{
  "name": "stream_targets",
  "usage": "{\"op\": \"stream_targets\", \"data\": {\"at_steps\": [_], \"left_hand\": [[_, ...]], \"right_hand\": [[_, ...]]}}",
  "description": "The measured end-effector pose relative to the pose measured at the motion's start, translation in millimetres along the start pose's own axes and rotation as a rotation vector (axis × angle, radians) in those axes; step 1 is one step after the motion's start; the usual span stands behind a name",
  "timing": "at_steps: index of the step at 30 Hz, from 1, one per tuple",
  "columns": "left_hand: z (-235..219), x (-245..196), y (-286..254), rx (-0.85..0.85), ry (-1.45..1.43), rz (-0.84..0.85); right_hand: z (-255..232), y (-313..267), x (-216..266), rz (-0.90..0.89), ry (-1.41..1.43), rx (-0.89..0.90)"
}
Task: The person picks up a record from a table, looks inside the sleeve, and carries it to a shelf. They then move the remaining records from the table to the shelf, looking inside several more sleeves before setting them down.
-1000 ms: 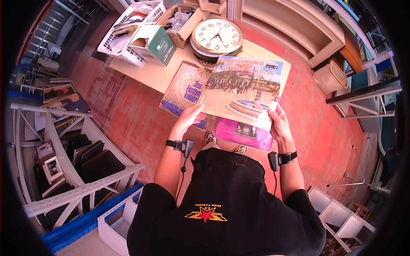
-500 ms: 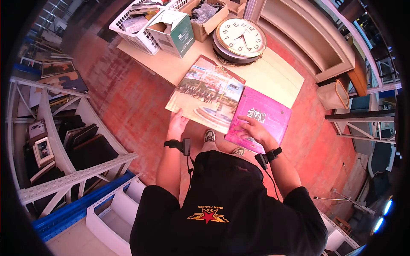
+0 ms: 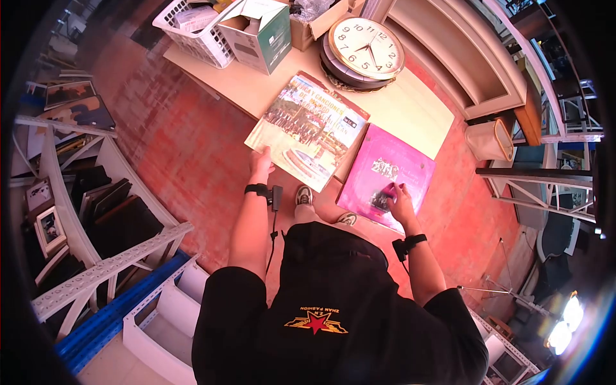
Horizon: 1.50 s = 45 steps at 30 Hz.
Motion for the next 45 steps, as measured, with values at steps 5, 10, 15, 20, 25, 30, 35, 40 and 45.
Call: {"op": "stream_targets", "data": {"at_steps": [5, 10, 15, 20, 25, 30, 35, 40, 45], "left_hand": [[19, 38, 19, 0.222, -0.265, -0.243], [34, 37, 18, 0.343, -0.453, -0.145], [38, 28, 15, 0.322, -0.355, -0.051], [23, 0, -17, 0.317, 0.240, -0.141], [27, -7, -28, 0.416, 0.490, 0.043], [68, 3, -43, 0.648, 0.377, 0.166], [136, 17, -57, 0.895, 0.462, 0.276], [187, 37, -76, 0.813, 0.720, 0.519], [193, 46, -75, 0.810, 0.807, 0.548]], "right_hand": [[4, -4, 3, 0.008, 0.099, 0.111], [-1, -7, 8, -0.005, 0.067, 0.085], [0, -7, 8, -0.007, 0.066, 0.074], [4, -5, -6, 0.017, 0.140, 0.030], [7, -22, -46, 0.302, 0.122, -0.271], [14, -45, -63, 0.571, 0.128, -0.299], [5, -43, -60, 0.638, 0.151, -0.268], [-11, -46, -42, 0.704, 0.085, -0.197], [-12, -46, -65, 0.569, 0.174, -0.226]]}}
Point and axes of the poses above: each hand's wrist, its own y-axis towards the middle knuckle, its own z-axis out of the palm, x = y × z, the point moved 2 cm from there along y, towards the middle knuckle, and after that the axes turned 2 degrees about -x, right-handed, at the moved point
